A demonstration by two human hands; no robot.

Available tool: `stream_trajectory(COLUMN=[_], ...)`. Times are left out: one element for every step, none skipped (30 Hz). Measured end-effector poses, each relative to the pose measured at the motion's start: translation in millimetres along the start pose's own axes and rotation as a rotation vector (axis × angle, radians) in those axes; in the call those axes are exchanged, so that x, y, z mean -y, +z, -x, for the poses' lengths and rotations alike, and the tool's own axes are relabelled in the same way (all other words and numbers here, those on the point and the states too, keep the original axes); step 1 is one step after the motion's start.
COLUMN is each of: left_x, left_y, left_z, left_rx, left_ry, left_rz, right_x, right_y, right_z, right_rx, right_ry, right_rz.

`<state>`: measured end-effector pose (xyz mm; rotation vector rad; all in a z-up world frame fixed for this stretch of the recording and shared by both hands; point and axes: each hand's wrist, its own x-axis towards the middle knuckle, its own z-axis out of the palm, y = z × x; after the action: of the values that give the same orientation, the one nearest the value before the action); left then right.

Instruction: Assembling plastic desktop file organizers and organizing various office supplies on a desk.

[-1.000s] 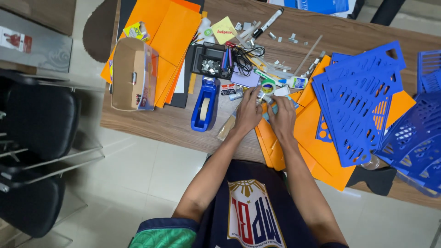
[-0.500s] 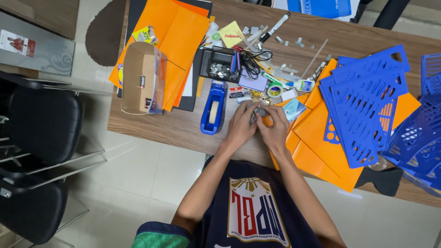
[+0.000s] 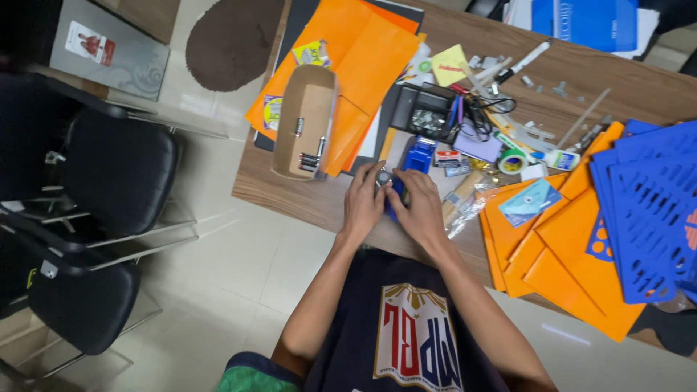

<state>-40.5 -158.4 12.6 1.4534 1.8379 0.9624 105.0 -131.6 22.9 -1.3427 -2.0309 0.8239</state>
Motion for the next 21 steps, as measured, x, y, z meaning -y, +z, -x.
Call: stream_trajectory(left_x=[17,33,49,54,58,62,68,73,78,74,70,65,57,49,41,32,23,14,8,2,-4], left_y=[0,2,4,3,3,4,5,7,9,6,3,0,-4,-8,-11,-12,-14,-16,-12,-7,-3], left_z=[-3,-6,-2,2,-1,-4,-7,-9,-6,-5,-9,-14,-17,-20,-23,-22,-21,-19,-16,-12,-7], left_rx=[-0.003,0.037,0.086,0.092,0.144,0.196,0.211,0.246,0.286,0.305,0.336,0.366,0.379,0.317,0.250,0.259,0.156,0.053,0.062,0.072,0.081], left_ry=[-0.001,0.016,0.025,0.014,0.035,0.055,0.065,0.083,0.096,0.100,0.062,0.025,0.034,0.120,0.208,0.219,0.265,0.311,0.323,0.335,0.342], left_rz=[-0.002,-0.001,0.003,0.005,-0.006,-0.016,-0.010,-0.033,-0.057,-0.052,-0.083,-0.114,-0.112,-0.171,-0.229,-0.227,-0.204,-0.178,-0.175,-0.115,-0.055], right_x=[1,2,3,6,6,6,6,4,4,1,-4,-9,-14,-20,-27,-36,-44,-52,-60,-69,-77], right_y=[7,15,20,23,26,27,26,25,23,21,19,16,13,9,6,1,-3,-7,-12,-17,-23], right_z=[-1,-3,3,7,6,6,6,7,11,16,17,17,18,20,21,23,26,29,31,34,38], right_rx=[0.002,-0.004,-0.003,0.006,-0.012,-0.031,-0.041,-0.089,-0.132,-0.138,-0.193,-0.248,-0.257,-0.320,-0.383,-0.393,-0.407,-0.420,-0.432,-0.406,-0.374], right_ry=[-0.003,-0.046,-0.078,-0.069,-0.052,-0.036,-0.023,-0.005,0.019,0.037,0.052,0.067,0.078,0.117,0.152,0.160,0.240,0.320,0.328,0.363,0.399], right_rz=[-0.003,0.059,0.121,0.120,0.117,0.114,0.123,0.113,0.102,0.109,0.125,0.140,0.147,0.173,0.199,0.204,0.219,0.233,0.237,0.302,0.365])
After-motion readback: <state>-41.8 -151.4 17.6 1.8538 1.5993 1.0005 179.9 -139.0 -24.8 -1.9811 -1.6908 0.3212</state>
